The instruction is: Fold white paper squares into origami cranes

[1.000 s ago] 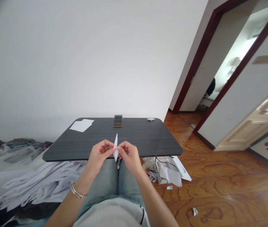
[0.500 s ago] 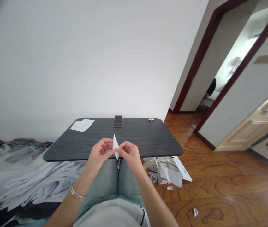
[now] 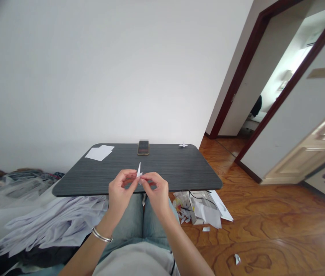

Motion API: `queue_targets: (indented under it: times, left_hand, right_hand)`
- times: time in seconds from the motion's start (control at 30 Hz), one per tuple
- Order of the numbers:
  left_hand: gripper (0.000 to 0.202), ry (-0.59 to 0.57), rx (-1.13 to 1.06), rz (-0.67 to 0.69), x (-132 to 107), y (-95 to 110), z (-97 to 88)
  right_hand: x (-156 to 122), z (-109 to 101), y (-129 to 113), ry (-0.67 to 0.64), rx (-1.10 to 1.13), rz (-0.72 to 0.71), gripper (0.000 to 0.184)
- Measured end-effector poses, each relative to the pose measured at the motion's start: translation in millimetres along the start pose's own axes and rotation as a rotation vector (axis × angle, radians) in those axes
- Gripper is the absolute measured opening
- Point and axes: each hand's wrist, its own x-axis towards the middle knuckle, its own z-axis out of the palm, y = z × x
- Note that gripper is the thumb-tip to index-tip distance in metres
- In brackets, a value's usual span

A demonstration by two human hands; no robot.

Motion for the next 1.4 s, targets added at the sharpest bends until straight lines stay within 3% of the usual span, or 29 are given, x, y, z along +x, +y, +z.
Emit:
queue_targets:
  times: [0.17, 0.5, 0.63, 0.83, 1.1, 1.4]
  left_hand:
    - [0.011, -0.034, 0.011, 0.042, -4, 5, 1.7]
    - [0.016, -0.106, -0.157, -0.106, -8, 5, 3.9]
    - [0.018, -0.041, -0.065, -0.089, -2, 2, 0.9]
    - [0.017, -0.256, -0.149, -0.195, 10, 7, -7.3]
    - [0.017, -0.332, -0.278, -0.292, 13, 9, -10.3]
    - [0.011, -0.29, -0.318, -0.336, 13, 12, -9.4]
  right_hand:
    - [-2, 2, -2, -0.004, 0.101, 0.062, 0.013]
    - [7, 2, 7, 0.055, 0.368, 0.233, 0.016]
    - [7, 1, 5, 0.024, 0.391, 0.247, 0.017]
    - [4, 1, 3, 0.008, 0.32, 0.212, 0.017]
    - [3, -1, 0, -0.049, 0.306, 0.183, 0.014]
    - [7, -4, -5, -0.125, 0.394, 0.214, 0.016]
